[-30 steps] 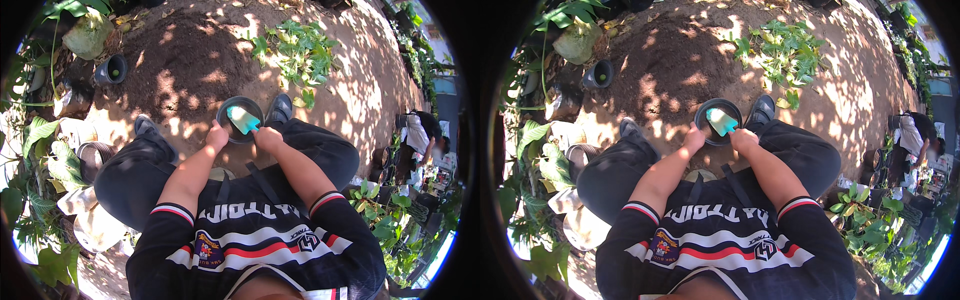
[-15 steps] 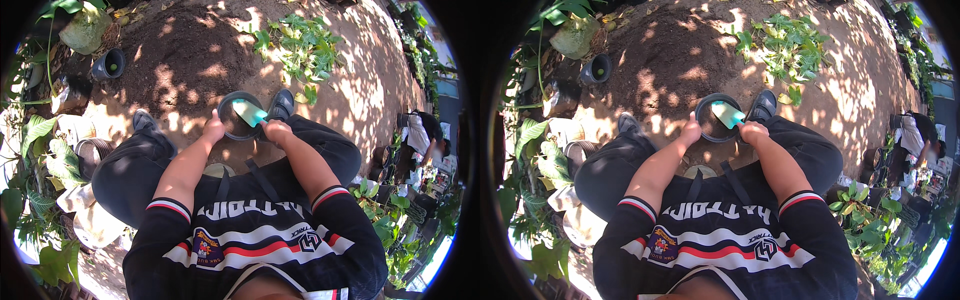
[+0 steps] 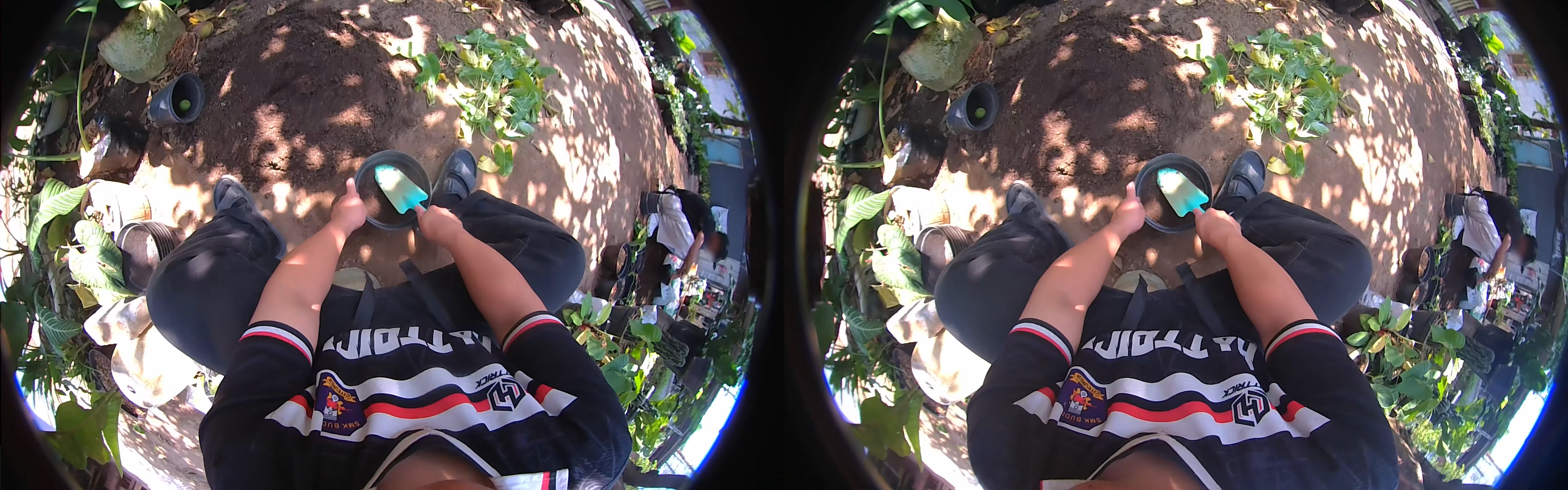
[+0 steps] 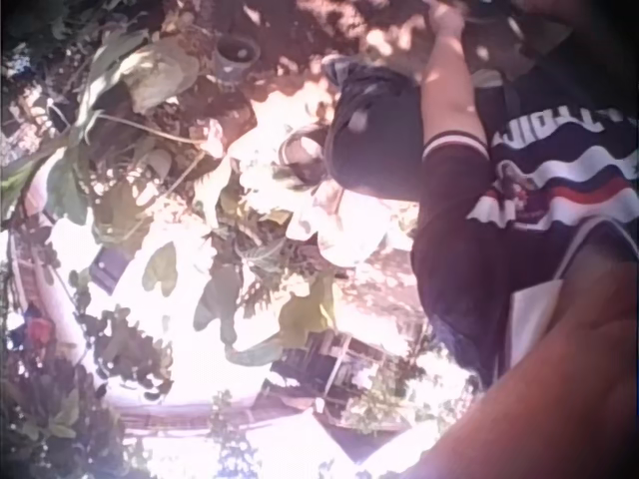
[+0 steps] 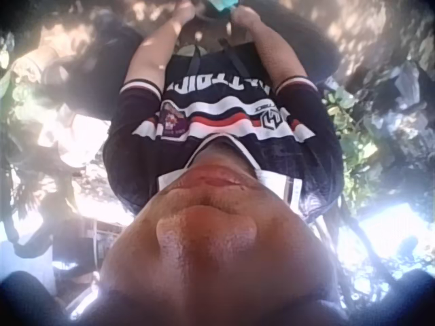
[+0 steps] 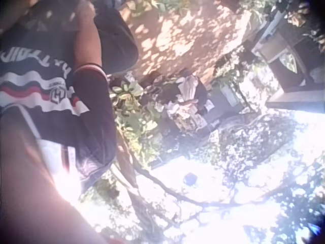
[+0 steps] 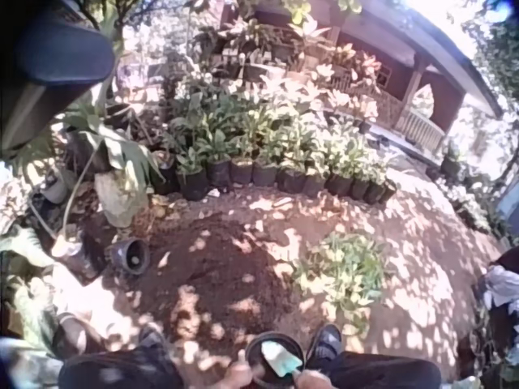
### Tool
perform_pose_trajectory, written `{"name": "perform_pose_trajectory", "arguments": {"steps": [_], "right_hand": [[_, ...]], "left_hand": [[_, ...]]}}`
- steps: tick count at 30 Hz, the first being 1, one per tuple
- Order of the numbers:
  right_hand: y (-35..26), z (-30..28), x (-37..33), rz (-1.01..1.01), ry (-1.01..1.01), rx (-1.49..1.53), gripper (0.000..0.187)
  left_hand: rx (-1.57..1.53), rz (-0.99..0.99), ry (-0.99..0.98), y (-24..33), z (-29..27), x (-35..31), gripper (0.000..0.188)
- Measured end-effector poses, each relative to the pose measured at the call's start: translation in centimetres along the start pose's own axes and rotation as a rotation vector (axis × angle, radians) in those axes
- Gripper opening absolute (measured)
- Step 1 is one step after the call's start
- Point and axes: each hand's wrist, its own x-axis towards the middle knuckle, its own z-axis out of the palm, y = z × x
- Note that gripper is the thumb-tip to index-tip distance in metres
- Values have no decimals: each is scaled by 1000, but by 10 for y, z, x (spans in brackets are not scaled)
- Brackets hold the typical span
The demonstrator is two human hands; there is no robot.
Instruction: The person uses a trowel to fill a black pot with soil, places a small plant into the pot, adds more soil around the plant, and then carries the finished pot to another area.
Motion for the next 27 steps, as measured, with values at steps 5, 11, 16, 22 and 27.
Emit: {"name": "perform_pose_trajectory", "arguments": {"steps": [5, 11, 16, 22, 27], "right_hand": [[-11, -19, -16, -84, 5, -106, 51], [-26, -39, -39, -226, 62, -258, 50], [-18, -31, -30, -283, 214, -234, 49], [-32, -72, -44, -240, 193, -415, 39], [-36, -85, -40, -252, 200, -381, 37]], "left_hand": [[-17, -38, -67, 4, -4, -2, 64], [-16, -35, -75, 7, -6, -5, 66], [0, -13, -79, 3, -5, 1, 65], [18, -44, -92, 4, -1, 2, 67], [6, -15, -111, 3, -3, 3, 72]]}}
